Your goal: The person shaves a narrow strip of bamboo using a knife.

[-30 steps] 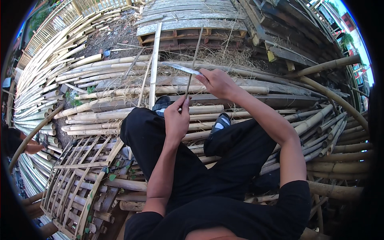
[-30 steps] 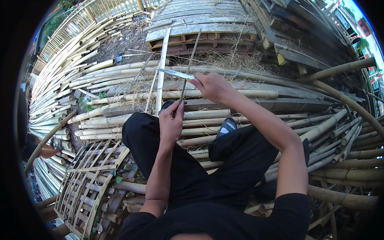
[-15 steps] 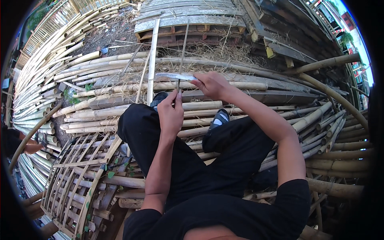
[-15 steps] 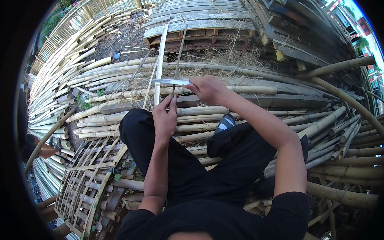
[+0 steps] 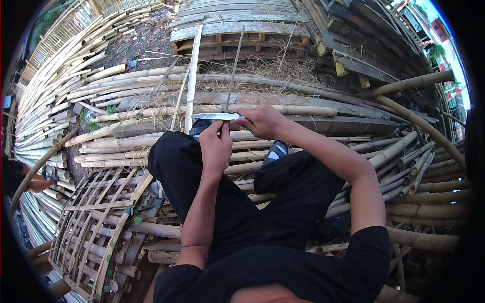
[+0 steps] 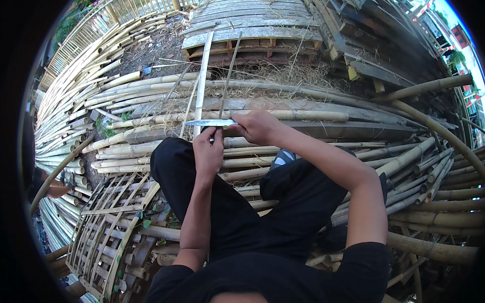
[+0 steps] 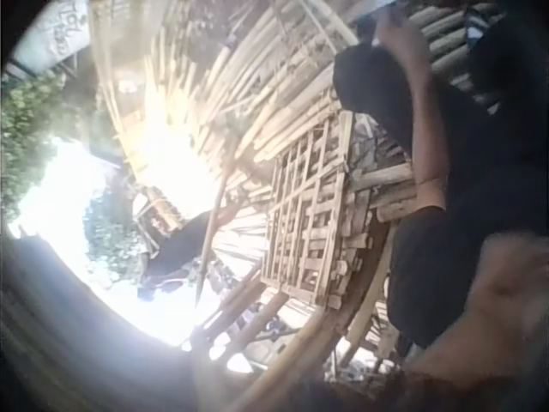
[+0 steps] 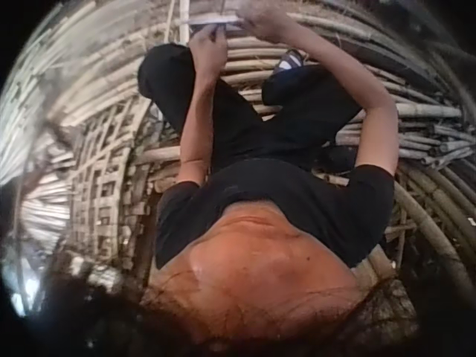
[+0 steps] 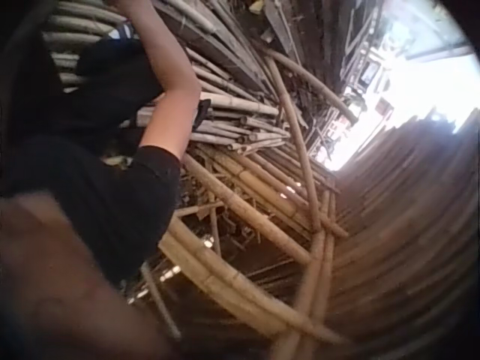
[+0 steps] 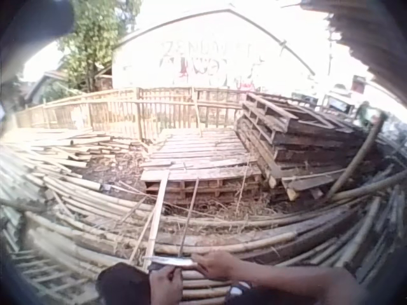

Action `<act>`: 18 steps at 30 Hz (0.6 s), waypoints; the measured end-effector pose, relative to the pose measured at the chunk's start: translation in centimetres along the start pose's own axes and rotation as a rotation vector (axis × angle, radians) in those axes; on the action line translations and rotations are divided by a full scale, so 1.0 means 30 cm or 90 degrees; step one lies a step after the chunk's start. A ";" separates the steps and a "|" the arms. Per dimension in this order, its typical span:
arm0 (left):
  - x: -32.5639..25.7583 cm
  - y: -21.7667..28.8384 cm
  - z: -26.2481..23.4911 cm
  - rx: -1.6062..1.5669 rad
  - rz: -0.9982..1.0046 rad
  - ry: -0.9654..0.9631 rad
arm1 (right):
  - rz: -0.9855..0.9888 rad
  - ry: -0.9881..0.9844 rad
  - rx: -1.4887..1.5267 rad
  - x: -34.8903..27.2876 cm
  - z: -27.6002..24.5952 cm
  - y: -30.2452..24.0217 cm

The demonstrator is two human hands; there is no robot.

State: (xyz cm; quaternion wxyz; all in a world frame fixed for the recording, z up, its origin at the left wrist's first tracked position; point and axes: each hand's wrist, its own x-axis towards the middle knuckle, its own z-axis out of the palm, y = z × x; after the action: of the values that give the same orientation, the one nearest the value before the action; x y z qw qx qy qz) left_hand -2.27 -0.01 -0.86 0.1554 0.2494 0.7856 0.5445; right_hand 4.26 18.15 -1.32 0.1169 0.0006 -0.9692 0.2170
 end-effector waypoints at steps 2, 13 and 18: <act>0.003 0.004 0.003 -0.017 -0.011 -0.013 | 0.027 0.076 0.019 0.030 -0.007 0.057; -0.006 0.024 0.010 -0.048 -0.024 -0.024 | 0.164 0.067 0.017 0.068 -0.104 0.171; 0.001 0.037 0.004 -0.029 -0.037 -0.033 | 0.014 -0.021 0.046 0.025 -0.047 0.091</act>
State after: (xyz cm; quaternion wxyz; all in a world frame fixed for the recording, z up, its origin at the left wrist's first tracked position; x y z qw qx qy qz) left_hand -1.97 0.40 0.14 0.1970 0.2368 0.7758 0.5506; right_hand 3.70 21.26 -1.07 0.0986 -0.0020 -0.9623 0.2533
